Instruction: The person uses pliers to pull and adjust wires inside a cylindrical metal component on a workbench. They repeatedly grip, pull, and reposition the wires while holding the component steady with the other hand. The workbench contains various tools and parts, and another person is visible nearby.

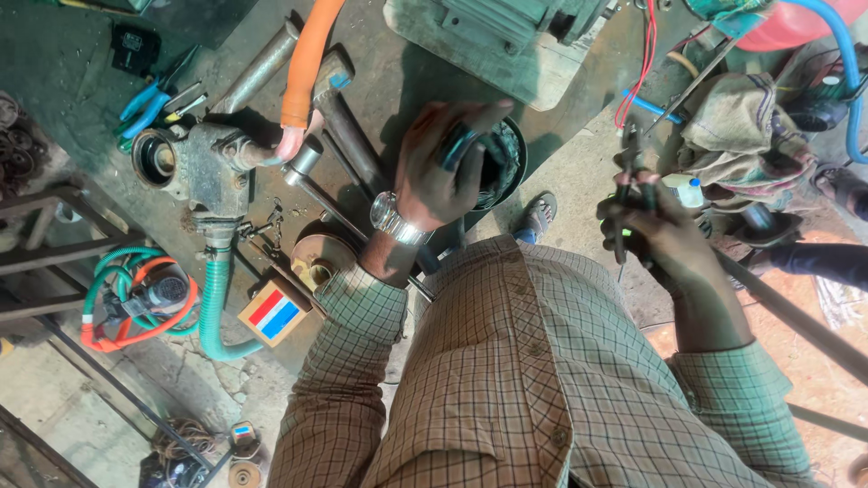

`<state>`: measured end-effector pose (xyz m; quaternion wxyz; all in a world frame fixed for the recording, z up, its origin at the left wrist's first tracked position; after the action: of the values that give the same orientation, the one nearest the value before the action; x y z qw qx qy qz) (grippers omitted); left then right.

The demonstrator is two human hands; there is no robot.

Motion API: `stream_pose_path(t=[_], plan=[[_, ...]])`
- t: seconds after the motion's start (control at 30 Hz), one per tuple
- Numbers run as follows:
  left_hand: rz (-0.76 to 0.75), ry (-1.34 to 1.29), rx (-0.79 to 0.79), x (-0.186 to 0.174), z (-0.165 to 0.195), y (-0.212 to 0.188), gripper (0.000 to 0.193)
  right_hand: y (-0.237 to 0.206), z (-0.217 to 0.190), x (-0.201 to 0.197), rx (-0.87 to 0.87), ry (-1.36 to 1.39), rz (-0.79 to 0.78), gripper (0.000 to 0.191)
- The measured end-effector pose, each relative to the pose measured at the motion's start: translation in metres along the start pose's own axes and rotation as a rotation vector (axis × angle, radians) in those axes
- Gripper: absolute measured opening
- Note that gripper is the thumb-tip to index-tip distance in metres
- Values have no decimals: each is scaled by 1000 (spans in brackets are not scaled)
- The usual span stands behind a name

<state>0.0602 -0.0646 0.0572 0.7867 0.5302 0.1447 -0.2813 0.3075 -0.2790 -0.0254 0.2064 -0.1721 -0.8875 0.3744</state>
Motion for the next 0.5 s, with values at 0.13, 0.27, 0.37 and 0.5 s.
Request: stream_pose_path(t=[0.13, 0.27, 0.37, 0.5], plan=[[71, 42, -67, -4, 8, -6, 40, -8, 2, 14, 14, -190, -34, 41], [180, -31, -186, -12, 19, -11, 50, -10, -2, 17, 6, -68, -39, 40], [267, -140, -245, -20, 22, -13, 59, -5, 0, 15, 6, -97, 2, 35], [220, -66, -297, -31, 28, -14, 62, 0, 4, 13, -222, -349, 58, 31]])
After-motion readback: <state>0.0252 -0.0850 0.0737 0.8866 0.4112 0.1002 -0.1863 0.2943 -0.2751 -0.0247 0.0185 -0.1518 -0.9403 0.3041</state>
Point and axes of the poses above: each hand's wrist, its own y-axis towards the middle knuckle, its own x-axis out of the palm, z = x × y, the point moved 2 cm from there along y, towards the middle knuckle, and after that the axes turned 12 degrees about x, right-handed, at the moved point
